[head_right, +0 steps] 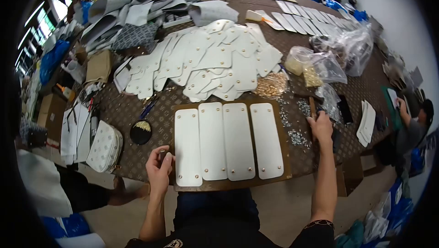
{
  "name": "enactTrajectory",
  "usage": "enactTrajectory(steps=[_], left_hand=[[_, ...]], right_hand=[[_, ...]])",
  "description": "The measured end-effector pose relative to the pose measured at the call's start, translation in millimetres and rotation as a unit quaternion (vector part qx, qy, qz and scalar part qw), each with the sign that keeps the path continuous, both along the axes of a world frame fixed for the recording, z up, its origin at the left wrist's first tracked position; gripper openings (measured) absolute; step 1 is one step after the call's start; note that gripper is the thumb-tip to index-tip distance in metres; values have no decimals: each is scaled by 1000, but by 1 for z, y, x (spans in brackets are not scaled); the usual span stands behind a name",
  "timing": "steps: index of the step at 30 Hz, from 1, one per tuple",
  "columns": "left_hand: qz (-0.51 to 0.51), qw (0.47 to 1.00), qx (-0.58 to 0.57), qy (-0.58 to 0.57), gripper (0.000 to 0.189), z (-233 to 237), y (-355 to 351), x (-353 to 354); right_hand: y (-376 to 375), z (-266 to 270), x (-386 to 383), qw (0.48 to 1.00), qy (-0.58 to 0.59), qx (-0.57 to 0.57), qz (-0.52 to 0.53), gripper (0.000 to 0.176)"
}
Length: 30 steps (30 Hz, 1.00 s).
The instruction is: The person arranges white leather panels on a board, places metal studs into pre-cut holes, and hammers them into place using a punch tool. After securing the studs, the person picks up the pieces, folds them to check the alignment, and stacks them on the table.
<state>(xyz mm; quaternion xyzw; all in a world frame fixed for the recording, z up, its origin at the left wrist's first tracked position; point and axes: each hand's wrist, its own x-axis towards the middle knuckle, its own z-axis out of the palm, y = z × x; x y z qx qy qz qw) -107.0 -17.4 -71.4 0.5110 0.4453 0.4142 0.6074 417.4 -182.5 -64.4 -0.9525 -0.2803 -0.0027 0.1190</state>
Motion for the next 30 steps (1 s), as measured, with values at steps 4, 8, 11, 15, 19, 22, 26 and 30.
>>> enactTrajectory(steps=[4, 8, 11, 15, 19, 22, 26, 30], left_hand=[[25, 987, -26, -158, 31, -4, 13, 1], [30, 977, 15, -210, 31, -9, 33, 10], [60, 974, 14, -218, 29, -9, 50, 18], [24, 977, 67, -199, 29, -13, 68, 31], [-13, 992, 75, -105, 28, -26, 70, 38], [-29, 995, 76, -55, 26, -38, 70, 33], [-31, 996, 72, -45, 23, -33, 70, 30], [-27, 996, 74, -47, 25, -29, 69, 29]], right_hand=[[-5, -24, 48, 996, -45, -13, 73, 35], [-8, -9, 43, 996, -22, 33, 75, 32], [7, 33, -36, 977, 61, 201, 36, 38], [27, 65, -138, 874, 333, 353, 30, 24], [58, 38, -230, 732, 513, 419, 158, 20], [97, 15, -291, 669, 594, 404, 191, 20], [129, -13, -318, 747, 527, 298, 276, 19], [136, -18, -323, 752, 539, 282, 254, 18]])
